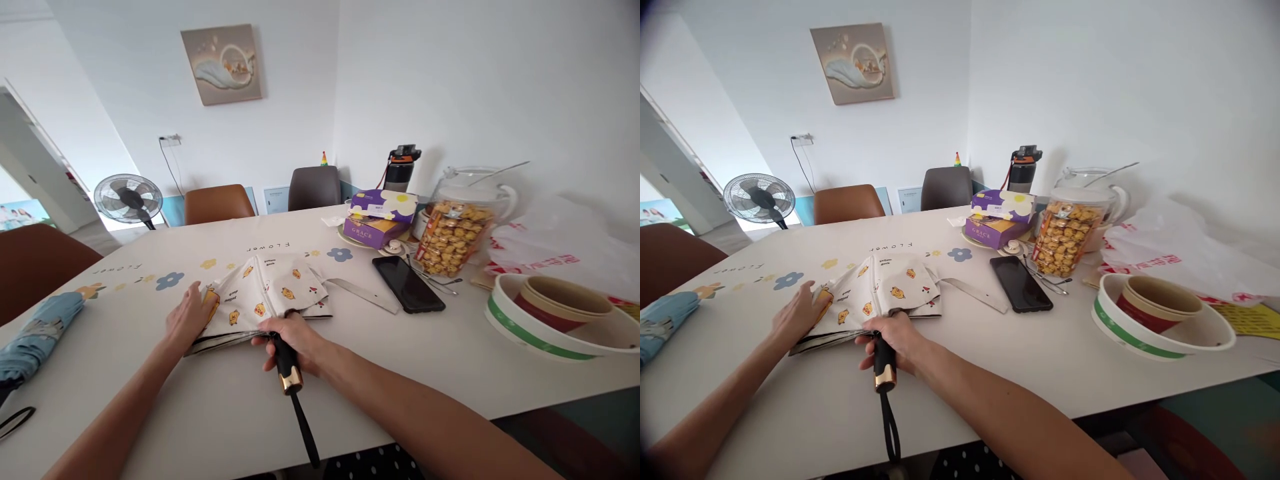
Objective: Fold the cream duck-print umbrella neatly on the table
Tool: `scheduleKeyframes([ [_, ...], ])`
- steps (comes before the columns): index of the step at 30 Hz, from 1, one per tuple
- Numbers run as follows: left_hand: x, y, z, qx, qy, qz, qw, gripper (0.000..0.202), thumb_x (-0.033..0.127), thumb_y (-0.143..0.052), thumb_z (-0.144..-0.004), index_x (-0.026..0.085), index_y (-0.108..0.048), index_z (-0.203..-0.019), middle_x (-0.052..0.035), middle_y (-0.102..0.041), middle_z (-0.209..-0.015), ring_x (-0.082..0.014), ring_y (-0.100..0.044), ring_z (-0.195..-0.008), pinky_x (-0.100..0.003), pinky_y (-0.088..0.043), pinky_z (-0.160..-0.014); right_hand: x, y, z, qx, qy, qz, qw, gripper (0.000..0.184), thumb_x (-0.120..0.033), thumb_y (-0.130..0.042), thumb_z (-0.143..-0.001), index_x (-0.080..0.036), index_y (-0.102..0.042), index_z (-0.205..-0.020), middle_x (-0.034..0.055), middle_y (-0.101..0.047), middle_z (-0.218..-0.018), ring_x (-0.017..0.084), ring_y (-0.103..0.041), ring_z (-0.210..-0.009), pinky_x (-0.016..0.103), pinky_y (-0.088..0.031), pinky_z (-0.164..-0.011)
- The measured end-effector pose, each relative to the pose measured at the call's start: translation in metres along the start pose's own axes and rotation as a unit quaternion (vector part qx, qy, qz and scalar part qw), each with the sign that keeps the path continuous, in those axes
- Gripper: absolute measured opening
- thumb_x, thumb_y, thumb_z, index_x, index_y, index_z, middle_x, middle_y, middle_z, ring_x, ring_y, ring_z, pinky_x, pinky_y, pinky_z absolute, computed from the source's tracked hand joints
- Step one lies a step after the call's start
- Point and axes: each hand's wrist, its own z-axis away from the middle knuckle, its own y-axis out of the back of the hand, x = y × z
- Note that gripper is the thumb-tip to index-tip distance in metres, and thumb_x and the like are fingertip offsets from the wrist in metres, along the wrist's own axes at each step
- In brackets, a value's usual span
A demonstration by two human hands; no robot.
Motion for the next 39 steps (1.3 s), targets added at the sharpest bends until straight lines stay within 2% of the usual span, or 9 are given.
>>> scheduleKeyframes([
  [3, 0.007, 0.001, 0.005, 0.087, -0.095, -0.109, 0.986, 0.050, 0.034, -0.030, -0.087, 0.013, -0.032, -0.132, -0.0199, -0.045, -0.127, -0.0350, -0.044, -0.114, -0.047, -0.039, -0.083, 0.001, 0.001, 0.000, -0.017, 0.026, -0.012, 0.999, 0.012, -0.015, -0.057, -0.075, -0.011, -0.049, -0.083, 0.0032, -0.060, -0.066, 0.007, -0.047, -0.039, 0.029, -0.053, -0.038],
  [7, 0.046, 0.011, 0.018, 0.129, -0.228, -0.077, 0.962, 0.041, 0.025, -0.031, -0.087, 0.016, -0.042, -0.126, -0.0132, -0.047, -0.127, -0.0276, -0.043, -0.115, -0.039, -0.036, -0.092, 0.003, 0.003, -0.002, -0.036, 0.051, -0.027, 0.998, 0.011, -0.015, -0.058, -0.075, -0.012, -0.049, -0.082, 0.0001, -0.056, -0.061, 0.007, -0.045, -0.039, 0.030, -0.053, -0.039],
  [11, 0.118, 0.013, 0.030, 0.003, -0.354, 0.028, 0.935, 0.033, 0.029, -0.036, -0.087, 0.025, -0.052, -0.116, -0.0045, -0.054, -0.120, -0.0221, -0.047, -0.111, -0.031, -0.040, -0.086, 0.004, 0.003, -0.004, -0.036, 0.047, -0.037, 0.998, 0.011, -0.015, -0.057, -0.075, -0.012, -0.047, -0.080, -0.0001, -0.055, -0.060, 0.007, -0.045, -0.038, 0.031, -0.054, -0.040],
  [14, 0.168, 0.000, 0.031, -0.109, -0.470, 0.029, 0.876, 0.032, 0.019, -0.041, -0.081, 0.028, -0.062, -0.104, -0.0030, -0.061, -0.104, -0.0230, -0.052, -0.101, -0.031, -0.040, -0.080, 0.003, 0.003, -0.003, -0.040, 0.047, -0.037, 0.997, 0.013, -0.013, -0.056, -0.074, -0.013, -0.047, -0.084, -0.0011, -0.054, -0.059, 0.008, -0.045, -0.039, 0.031, -0.053, -0.040],
  [17, 0.198, -0.019, 0.028, -0.195, -0.519, -0.009, 0.832, 0.029, 0.012, -0.047, -0.073, 0.026, -0.067, -0.088, -0.0062, -0.062, -0.089, -0.0242, -0.052, -0.094, -0.032, -0.040, -0.077, 0.002, 0.003, 0.000, -0.054, 0.055, -0.033, 0.996, 0.018, -0.012, -0.053, -0.074, -0.016, -0.049, -0.091, -0.0030, -0.053, -0.056, 0.008, -0.044, -0.039, 0.030, -0.052, -0.039],
  [20, 0.210, -0.032, 0.024, -0.207, -0.520, -0.052, 0.827, 0.020, 0.009, -0.051, -0.067, 0.020, -0.067, -0.073, -0.0098, -0.060, -0.082, -0.0249, -0.050, -0.091, -0.033, -0.039, -0.077, 0.000, 0.003, 0.002, -0.057, 0.061, -0.028, 0.996, 0.015, -0.013, -0.052, -0.075, -0.018, -0.051, -0.089, -0.0032, -0.051, -0.054, 0.008, -0.043, -0.039, 0.029, -0.051, -0.038],
  [25, 0.209, -0.029, 0.013, -0.169, -0.503, -0.026, 0.847, 0.022, 0.008, -0.048, -0.070, 0.021, -0.066, -0.068, -0.0082, -0.064, -0.085, -0.0244, -0.049, -0.094, -0.033, -0.039, -0.078, -0.001, 0.002, 0.002, -0.036, 0.049, -0.041, 0.997, 0.010, -0.009, -0.051, -0.075, -0.016, -0.046, -0.080, -0.0016, -0.053, -0.055, 0.008, -0.044, -0.040, 0.030, -0.052, -0.040],
  [29, 0.193, -0.009, 0.009, -0.074, -0.481, 0.012, 0.874, 0.028, 0.016, -0.042, -0.080, 0.027, -0.068, -0.083, -0.0006, -0.065, -0.100, -0.0218, -0.049, -0.102, -0.030, -0.041, -0.078, -0.001, 0.002, 0.000, -0.033, 0.039, -0.050, 0.997, 0.015, -0.012, -0.058, -0.074, -0.015, -0.044, -0.077, -0.0008, -0.055, -0.058, 0.007, -0.045, -0.039, 0.031, -0.053, -0.041],
  [39, 0.092, 0.058, 0.029, 0.225, -0.323, 0.189, 0.900, 0.023, 0.023, -0.043, -0.083, 0.024, -0.064, -0.094, -0.0009, -0.061, -0.109, -0.0179, -0.051, -0.105, -0.028, -0.046, -0.083, 0.001, 0.003, -0.005, -0.032, 0.016, -0.049, 0.998, 0.007, -0.011, -0.054, -0.078, -0.011, -0.049, -0.074, -0.0003, -0.056, -0.059, 0.007, -0.046, -0.037, 0.030, -0.054, -0.040],
])
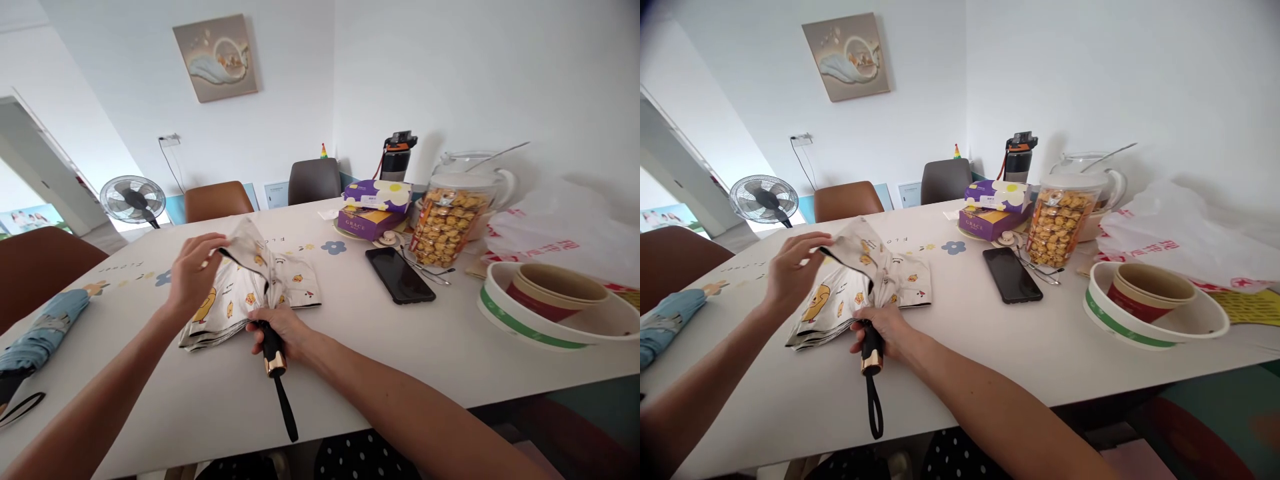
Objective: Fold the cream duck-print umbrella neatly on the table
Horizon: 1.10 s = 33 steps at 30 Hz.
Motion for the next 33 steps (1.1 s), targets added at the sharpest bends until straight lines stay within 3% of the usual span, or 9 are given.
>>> scheduleKeyframes([
  [4, -0.032, 0.024, 0.030, 0.071, 0.087, -0.021, 0.994, 0.022, 0.024, -0.046, -0.081, 0.025, -0.063, -0.093, 0.0000, -0.059, -0.111, -0.0177, -0.051, -0.107, -0.027, -0.047, -0.083, 0.000, -0.002, 0.002, 0.007, 0.007, 0.017, 1.000, 0.009, -0.012, -0.055, -0.077, -0.011, -0.049, -0.070, 0.0004, -0.056, -0.059, 0.007, -0.047, -0.038, 0.029, -0.053, -0.038],
  [7, -0.063, 0.025, 0.055, 0.000, 0.199, -0.003, 0.980, 0.022, 0.029, -0.046, -0.077, 0.024, -0.063, -0.092, -0.0006, -0.060, -0.110, -0.0189, -0.055, -0.101, -0.026, -0.049, -0.076, 0.000, -0.003, 0.003, 0.007, 0.018, 0.023, 1.000, 0.010, -0.011, -0.055, -0.076, -0.012, -0.049, -0.068, 0.0006, -0.056, -0.060, 0.007, -0.046, -0.039, 0.028, -0.052, -0.038],
  [12, -0.095, 0.025, 0.076, -0.252, 0.305, -0.053, 0.917, 0.025, 0.027, -0.046, -0.070, 0.026, -0.067, -0.084, 0.0013, -0.061, -0.114, -0.0232, -0.056, -0.100, -0.032, -0.046, -0.083, 0.002, -0.001, 0.001, 0.012, 0.020, 0.025, 0.999, 0.010, -0.013, -0.057, -0.075, -0.012, -0.050, -0.068, 0.0011, -0.056, -0.062, 0.007, -0.046, -0.039, 0.027, -0.051, -0.036],
  [16, -0.083, 0.025, 0.065, -0.190, 0.300, -0.105, 0.929, 0.032, 0.025, -0.039, -0.073, 0.027, -0.064, -0.092, 0.0026, -0.058, -0.118, -0.0240, -0.054, -0.104, -0.038, -0.044, -0.088, 0.002, -0.001, 0.001, 0.012, 0.016, 0.038, 0.999, 0.010, -0.013, -0.057, -0.074, -0.011, -0.051, -0.067, 0.0009, -0.056, -0.061, 0.006, -0.046, -0.039, 0.026, -0.050, -0.036],
  [20, -0.049, 0.015, 0.051, -0.240, 0.139, -0.037, 0.960, 0.039, 0.032, -0.047, -0.074, 0.027, -0.056, -0.112, 0.0003, -0.047, -0.131, -0.0237, -0.041, -0.121, -0.038, -0.036, -0.099, 0.001, -0.001, 0.002, 0.008, 0.017, 0.043, 0.999, 0.007, -0.013, -0.057, -0.073, -0.011, -0.052, -0.068, 0.0002, -0.055, -0.059, 0.007, -0.046, -0.038, 0.026, -0.050, -0.036],
  [22, -0.035, 0.008, 0.049, -0.315, 0.024, -0.030, 0.948, 0.052, 0.029, -0.049, -0.073, 0.029, -0.047, -0.124, 0.0012, -0.034, -0.142, -0.0231, -0.027, -0.131, -0.040, -0.026, -0.106, 0.000, -0.001, 0.002, -0.001, 0.022, 0.044, 0.999, 0.005, -0.013, -0.059, -0.072, -0.011, -0.054, -0.073, -0.0004, -0.055, -0.059, 0.007, -0.045, -0.039, 0.026, -0.050, -0.036],
  [25, -0.028, -0.004, 0.052, -0.364, -0.053, -0.072, 0.927, 0.064, 0.021, -0.047, -0.073, 0.032, -0.034, -0.135, 0.0016, -0.024, -0.147, -0.0240, -0.018, -0.135, -0.048, -0.018, -0.108, 0.000, 0.000, 0.002, -0.006, 0.026, 0.049, 0.998, 0.006, -0.014, -0.060, -0.071, -0.011, -0.056, -0.075, -0.0003, -0.055, -0.060, 0.007, -0.045, -0.038, 0.024, -0.047, -0.034],
  [28, -0.033, -0.015, 0.057, -0.321, -0.090, -0.113, 0.936, 0.057, 0.013, -0.036, -0.078, 0.030, -0.039, -0.132, 0.0012, -0.031, -0.144, -0.0220, -0.022, -0.134, -0.049, -0.019, -0.107, 0.000, -0.002, 0.002, 0.013, 0.022, 0.046, 0.999, 0.006, -0.011, -0.056, -0.071, -0.012, -0.052, -0.067, -0.0001, -0.054, -0.058, 0.007, -0.044, -0.037, 0.022, -0.044, -0.033],
  [33, -0.036, -0.018, 0.061, -0.168, -0.176, -0.124, 0.962, 0.040, 0.011, -0.032, -0.085, 0.022, -0.055, -0.116, -0.0044, -0.054, -0.125, -0.0172, -0.045, -0.120, -0.039, -0.032, -0.103, 0.000, -0.005, 0.003, 0.047, 0.024, 0.044, 0.998, 0.014, -0.010, -0.056, -0.070, -0.014, -0.047, -0.060, -0.0024, -0.048, -0.052, 0.007, -0.043, -0.036, 0.022, -0.041, -0.031],
])
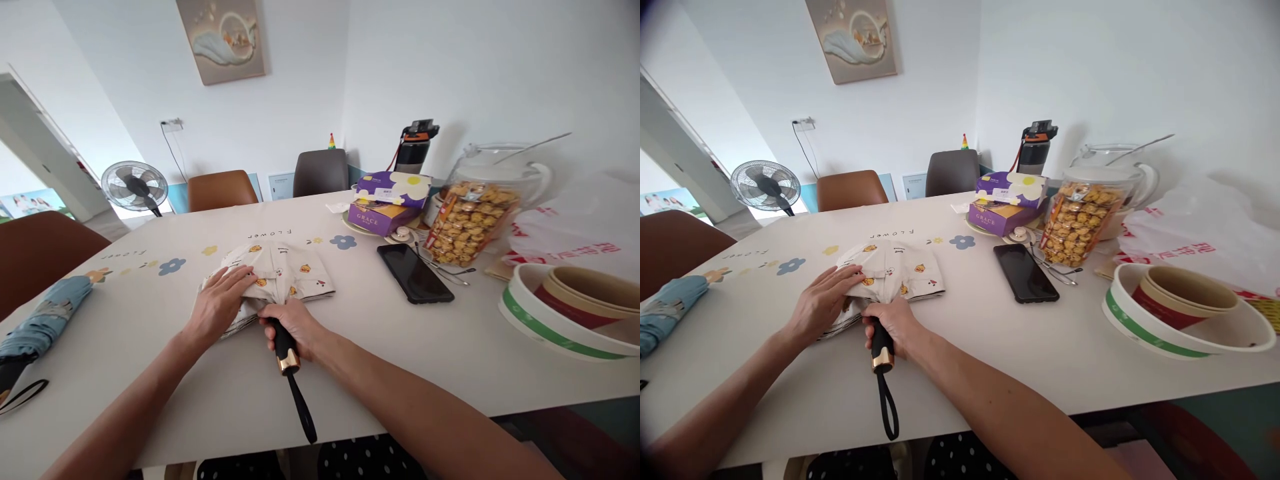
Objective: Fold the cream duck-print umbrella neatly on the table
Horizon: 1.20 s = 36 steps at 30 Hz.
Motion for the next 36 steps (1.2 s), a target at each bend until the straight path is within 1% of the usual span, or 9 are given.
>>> scheduleKeyframes([
  [3, 0.004, 0.004, 0.003, 0.042, -0.019, -0.036, 0.998, 0.034, 0.012, -0.037, -0.084, 0.022, -0.060, -0.107, -0.0037, -0.062, -0.115, -0.0184, -0.053, -0.113, -0.038, -0.035, -0.102, -0.002, 0.000, 0.002, 0.014, -0.007, 0.014, 1.000, 0.016, -0.013, -0.060, -0.069, -0.014, -0.047, -0.058, -0.0042, -0.044, -0.047, 0.007, -0.041, -0.034, 0.022, -0.039, -0.030],
  [13, 0.002, 0.003, 0.014, -0.043, 0.020, -0.007, 0.999, 0.036, 0.017, -0.034, -0.086, 0.025, -0.061, -0.108, -0.0005, -0.064, -0.111, -0.0159, -0.062, -0.095, -0.024, -0.050, -0.069, -0.008, 0.004, 0.006, 0.024, -0.039, -0.034, 0.998, 0.030, -0.042, -0.061, -0.074, -0.018, -0.045, -0.078, -0.0036, -0.049, -0.059, 0.007, -0.043, -0.037, 0.021, -0.038, -0.030],
  [17, 0.003, 0.006, 0.012, -0.111, 0.067, 0.015, 0.991, 0.040, 0.018, -0.031, -0.085, 0.029, -0.061, -0.109, 0.0010, -0.062, -0.114, -0.0164, -0.059, -0.099, -0.024, -0.048, -0.068, -0.006, 0.003, 0.004, 0.030, -0.028, -0.009, 0.999, 0.021, -0.033, -0.058, -0.078, -0.018, -0.043, -0.081, -0.0038, -0.049, -0.059, 0.007, -0.043, -0.035, 0.021, -0.038, -0.029],
  [20, -0.001, 0.015, 0.009, -0.216, 0.150, 0.061, 0.963, 0.040, 0.019, -0.035, -0.078, 0.032, -0.059, -0.109, 0.0026, -0.061, -0.111, -0.0169, -0.060, -0.093, -0.025, -0.047, -0.068, -0.003, 0.004, 0.001, 0.031, -0.012, 0.012, 0.999, 0.017, -0.027, -0.058, -0.077, -0.017, -0.044, -0.079, -0.0037, -0.049, -0.061, 0.006, -0.043, -0.035, 0.021, -0.039, -0.029],
  [25, -0.025, 0.040, 0.006, -0.371, 0.293, 0.206, 0.857, 0.039, 0.042, -0.044, -0.077, 0.027, -0.057, -0.110, 0.0001, -0.064, -0.077, -0.0167, -0.059, -0.064, -0.024, -0.044, -0.052, -0.002, 0.004, -0.001, 0.047, -0.002, 0.063, 0.997, 0.017, -0.020, -0.059, -0.073, -0.017, -0.042, -0.073, -0.0040, -0.048, -0.059, 0.007, -0.043, -0.035, 0.022, -0.039, -0.027],
  [28, -0.048, 0.046, 0.011, -0.305, 0.372, 0.204, 0.852, 0.044, 0.052, -0.044, -0.077, 0.024, -0.059, -0.107, -0.0029, -0.067, -0.085, -0.0180, -0.060, -0.064, -0.026, -0.045, -0.051, -0.002, 0.004, 0.000, 0.048, 0.004, 0.082, 0.995, 0.018, -0.019, -0.060, -0.071, -0.017, -0.042, -0.070, -0.0040, -0.047, -0.058, 0.007, -0.042, -0.034, 0.022, -0.040, -0.026],
  [31, -0.064, 0.042, 0.016, -0.143, 0.441, 0.049, 0.885, 0.040, 0.048, -0.043, -0.077, 0.022, -0.061, -0.101, -0.0079, -0.067, -0.092, -0.0236, -0.062, -0.069, -0.033, -0.046, -0.055, -0.003, 0.004, 0.000, 0.044, 0.005, 0.092, 0.995, 0.019, -0.019, -0.061, -0.069, -0.018, -0.042, -0.070, -0.0045, -0.047, -0.057, 0.007, -0.043, -0.035, 0.022, -0.040, -0.026],
  [34, -0.057, 0.029, 0.011, -0.022, 0.423, -0.001, 0.906, 0.039, 0.042, -0.037, -0.083, 0.022, -0.057, -0.108, -0.0092, -0.064, -0.105, -0.0271, -0.061, -0.089, -0.039, -0.048, -0.071, -0.002, 0.005, 0.000, 0.039, 0.005, 0.107, 0.993, 0.021, -0.018, -0.063, -0.067, -0.018, -0.042, -0.068, -0.0046, -0.047, -0.055, 0.007, -0.043, -0.035, 0.022, -0.040, -0.026],
  [36, -0.043, 0.016, 0.001, -0.013, 0.367, 0.044, 0.929, 0.043, 0.040, -0.032, -0.085, 0.021, -0.050, -0.120, -0.0093, -0.057, -0.120, -0.0254, -0.054, -0.108, -0.040, -0.045, -0.086, -0.002, 0.005, 0.000, 0.036, 0.010, 0.119, 0.992, 0.020, -0.018, -0.062, -0.067, -0.017, -0.042, -0.065, -0.0040, -0.046, -0.055, 0.008, -0.043, -0.034, 0.022, -0.039, -0.025],
])
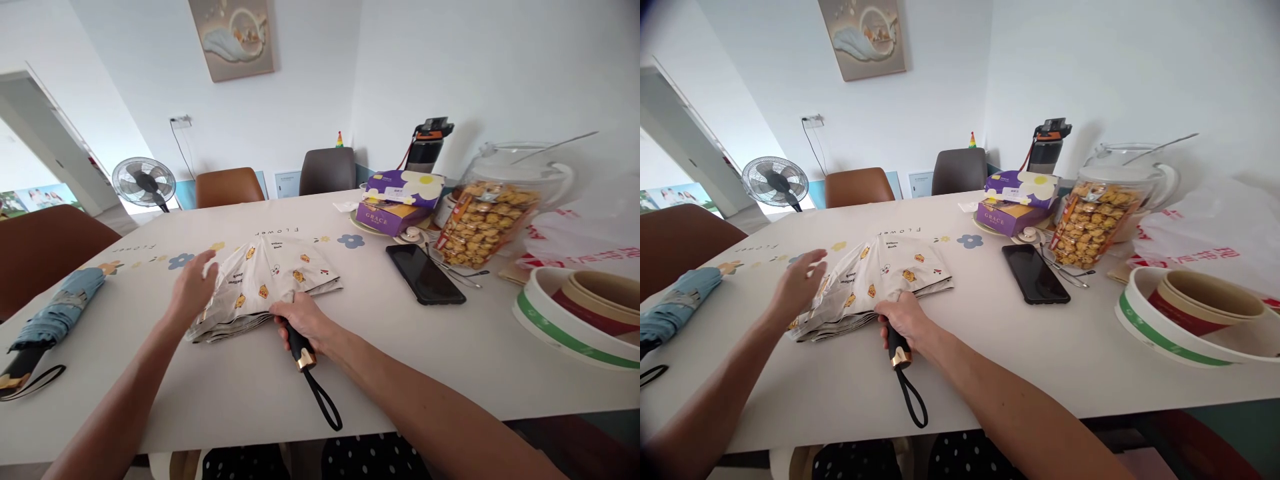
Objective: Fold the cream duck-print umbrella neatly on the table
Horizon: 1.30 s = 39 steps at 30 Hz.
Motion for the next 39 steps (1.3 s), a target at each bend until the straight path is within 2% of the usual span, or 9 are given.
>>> scheduleKeyframes([
  [3, 0.022, -0.027, 0.001, -0.051, -0.090, -0.015, 0.995, 0.052, 0.041, -0.027, -0.088, 0.015, -0.036, -0.132, -0.0123, -0.037, -0.139, -0.0243, -0.030, -0.130, -0.044, -0.028, -0.104, 0.000, 0.000, 0.000, -0.002, 0.004, 0.010, 1.000, 0.020, -0.017, -0.062, -0.066, -0.017, -0.042, -0.063, -0.0034, -0.047, -0.055, 0.008, -0.043, -0.034, 0.023, -0.040, -0.025],
  [5, 0.026, -0.044, 0.002, -0.083, -0.082, -0.046, 0.992, 0.056, 0.044, -0.023, -0.089, 0.014, -0.028, -0.136, -0.0132, -0.027, -0.144, -0.0252, -0.018, -0.135, -0.051, -0.017, -0.106, 0.000, 0.000, 0.001, -0.004, 0.005, 0.009, 1.000, 0.019, -0.017, -0.061, -0.066, -0.017, -0.042, -0.063, -0.0039, -0.047, -0.054, 0.008, -0.044, -0.034, 0.023, -0.040, -0.025],
  [12, 0.002, -0.070, 0.002, -0.185, -0.027, -0.089, 0.978, 0.062, 0.053, -0.012, -0.088, 0.016, -0.026, -0.136, -0.0148, -0.027, -0.144, -0.0272, -0.017, -0.135, -0.057, -0.014, -0.102, 0.000, 0.001, 0.000, -0.006, 0.002, -0.013, 1.000, 0.018, -0.018, -0.061, -0.067, -0.016, -0.044, -0.068, -0.0029, -0.051, -0.055, 0.008, -0.046, -0.035, 0.024, -0.042, -0.026],
  [18, 0.004, -0.070, 0.003, -0.176, -0.033, -0.100, 0.979, 0.060, 0.053, -0.013, -0.089, 0.017, -0.028, -0.135, -0.0149, -0.030, -0.143, -0.0282, -0.020, -0.134, -0.058, -0.016, -0.102, -0.002, 0.002, 0.001, -0.033, 0.002, -0.039, 0.999, 0.017, -0.018, -0.061, -0.070, -0.014, -0.044, -0.072, -0.0026, -0.052, -0.056, 0.011, -0.051, -0.036, 0.030, -0.050, -0.033],
  [23, 0.016, -0.058, 0.009, -0.073, -0.075, -0.130, 0.986, 0.056, 0.046, -0.022, -0.090, 0.012, -0.030, -0.134, -0.0173, -0.030, -0.142, -0.0285, -0.021, -0.134, -0.059, -0.011, -0.103, -0.001, 0.003, 0.003, -0.051, -0.002, -0.021, 0.998, 0.016, -0.021, -0.058, -0.072, -0.013, -0.044, -0.074, -0.0006, -0.054, -0.056, 0.017, -0.057, -0.038, 0.030, -0.049, -0.033],
  [26, 0.036, -0.046, 0.008, -0.009, -0.152, -0.116, 0.982, 0.048, 0.039, -0.030, -0.089, 0.013, -0.039, -0.129, -0.0146, -0.036, -0.139, -0.0268, -0.026, -0.131, -0.053, -0.013, -0.106, 0.001, 0.005, 0.000, -0.061, 0.005, -0.028, 0.998, 0.018, -0.021, -0.060, -0.071, -0.014, -0.044, -0.074, -0.0011, -0.054, -0.055, 0.017, -0.057, -0.037, 0.031, -0.049, -0.033],
  [28, 0.056, -0.040, 0.005, -0.013, -0.198, -0.074, 0.977, 0.043, 0.035, -0.034, -0.088, 0.016, -0.044, -0.124, -0.0113, -0.044, -0.134, -0.0247, -0.034, -0.127, -0.046, -0.022, -0.105, 0.002, 0.006, -0.002, -0.066, 0.006, -0.033, 0.997, 0.019, -0.020, -0.061, -0.070, -0.015, -0.044, -0.074, -0.0008, -0.055, -0.055, 0.017, -0.057, -0.037, 0.032, -0.049, -0.033],
  [32, 0.105, -0.045, -0.011, -0.126, -0.261, -0.005, 0.957, 0.034, 0.030, -0.037, -0.087, 0.020, -0.055, -0.113, -0.0044, -0.060, -0.116, -0.0195, -0.050, -0.111, -0.036, -0.036, -0.097, -0.001, 0.005, 0.000, -0.065, -0.007, -0.035, 0.997, 0.018, -0.019, -0.060, -0.070, -0.015, -0.043, -0.074, -0.0009, -0.055, -0.052, 0.016, -0.055, -0.035, 0.030, -0.048, -0.031],
  [39, 0.156, -0.096, -0.036, -0.284, -0.431, -0.081, 0.853, 0.028, 0.018, -0.044, -0.081, 0.022, -0.062, -0.102, -0.0032, -0.062, -0.108, -0.0201, -0.052, -0.105, -0.031, -0.041, -0.086, -0.002, 0.003, 0.003, -0.057, -0.010, -0.041, 0.997, 0.016, -0.019, -0.056, -0.075, -0.016, -0.040, -0.076, -0.0021, -0.053, -0.050, 0.014, -0.052, -0.033, 0.026, -0.043, -0.028],
])
